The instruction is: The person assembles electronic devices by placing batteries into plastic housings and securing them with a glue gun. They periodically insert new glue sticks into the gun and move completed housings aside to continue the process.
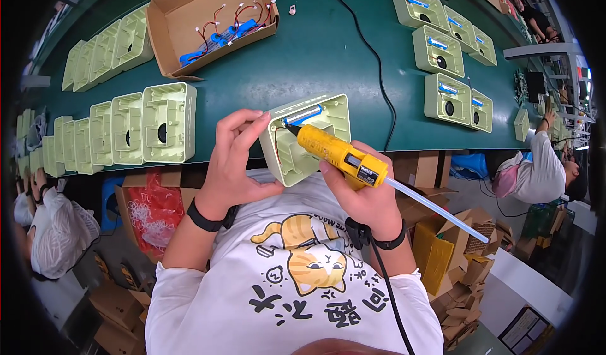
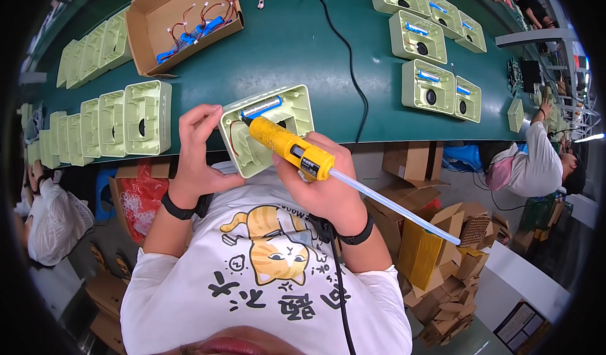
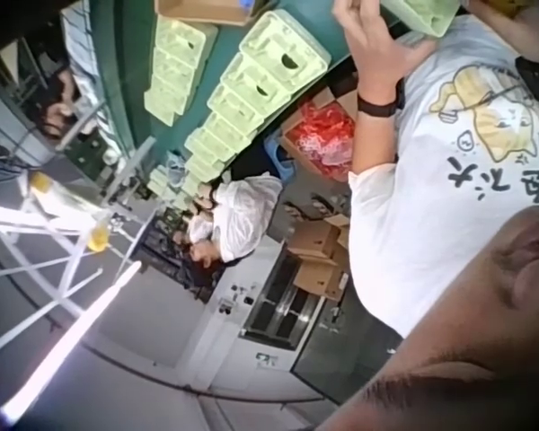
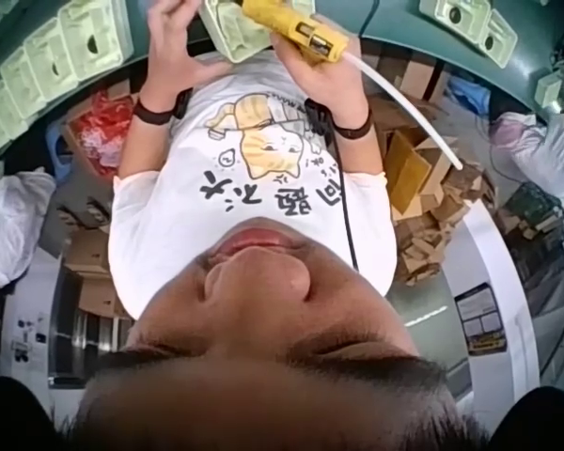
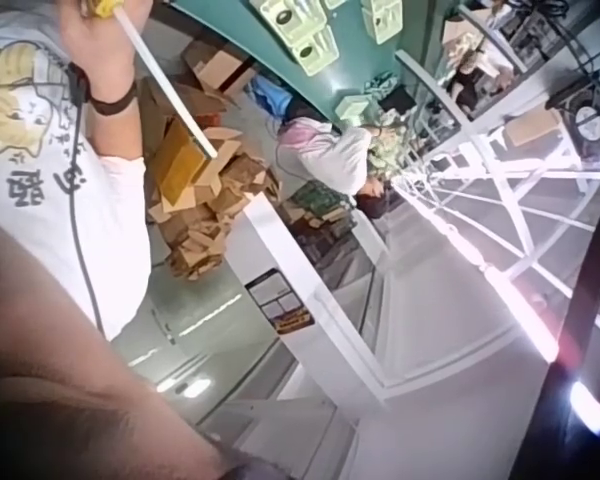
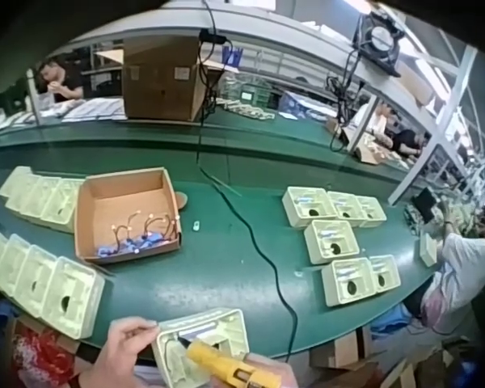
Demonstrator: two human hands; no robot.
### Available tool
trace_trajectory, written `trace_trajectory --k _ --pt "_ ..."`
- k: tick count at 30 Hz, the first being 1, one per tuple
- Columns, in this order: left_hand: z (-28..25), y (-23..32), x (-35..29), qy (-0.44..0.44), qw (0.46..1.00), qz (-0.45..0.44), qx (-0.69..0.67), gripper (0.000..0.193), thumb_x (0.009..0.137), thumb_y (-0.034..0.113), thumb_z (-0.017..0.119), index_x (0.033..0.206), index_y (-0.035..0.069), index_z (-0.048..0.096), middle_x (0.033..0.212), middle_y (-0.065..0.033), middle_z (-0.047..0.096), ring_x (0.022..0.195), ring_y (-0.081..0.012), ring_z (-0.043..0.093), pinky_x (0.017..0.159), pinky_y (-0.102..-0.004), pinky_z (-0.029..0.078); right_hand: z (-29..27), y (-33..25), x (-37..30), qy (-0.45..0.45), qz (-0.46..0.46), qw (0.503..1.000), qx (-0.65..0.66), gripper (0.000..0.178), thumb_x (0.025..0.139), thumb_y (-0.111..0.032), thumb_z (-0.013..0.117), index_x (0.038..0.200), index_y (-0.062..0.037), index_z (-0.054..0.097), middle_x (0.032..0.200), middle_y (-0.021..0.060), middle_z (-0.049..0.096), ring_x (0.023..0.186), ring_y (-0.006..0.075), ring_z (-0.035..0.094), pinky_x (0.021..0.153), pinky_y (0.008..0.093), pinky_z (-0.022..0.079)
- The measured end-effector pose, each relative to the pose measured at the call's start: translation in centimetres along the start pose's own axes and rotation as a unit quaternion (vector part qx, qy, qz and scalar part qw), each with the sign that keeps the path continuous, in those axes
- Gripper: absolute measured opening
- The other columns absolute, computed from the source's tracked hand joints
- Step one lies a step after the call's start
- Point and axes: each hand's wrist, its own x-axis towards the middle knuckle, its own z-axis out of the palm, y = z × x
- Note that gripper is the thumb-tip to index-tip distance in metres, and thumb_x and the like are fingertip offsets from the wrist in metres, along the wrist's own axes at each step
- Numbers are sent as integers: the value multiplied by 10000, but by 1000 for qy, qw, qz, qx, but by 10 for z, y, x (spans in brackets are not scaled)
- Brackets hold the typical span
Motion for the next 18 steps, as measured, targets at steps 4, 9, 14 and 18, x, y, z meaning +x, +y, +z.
trace_trajectory --k 4,9,14,18 --pt "1 1 -1 2 1000 1 2 1265 556 238 1078 1674 91 505 1532 -200 526 1386 -376 565 1148 -483 522 0 1 -3 -1 17 1000 7 144 974 -12 851 1099 32 794 930 39 783 800 83 701 723 253 554" --pt "1 0 1 4 1000 4 4 1264 559 236 1075 1675 91 501 1530 -199 523 1381 -374 567 1140 -478 529 2 5 -5 15 5 1000 9 173 977 -16 859 1129 38 797 948 43 796 823 76 713 737 247 565" --pt "1 0 2 4 1000 4 1 1259 558 212 1056 1678 87 495 1537 -198 506 1371 -362 575 1100 -455 564 -2 9 -8 34 33 998 32 212 984 -16 859 1174 47 789 978 46 803 857 74 721 746 246 569" --pt "1 -2 1 6 1000 -7 -3 1256 559 196 1042 1681 86 488 1539 -198 501 1365 -354 579 1068 -435 586 -2 8 -9 21 34 998 42 226 988 -16 857 1192 50 786 1008 54 806 874 76 724 750 247 569"
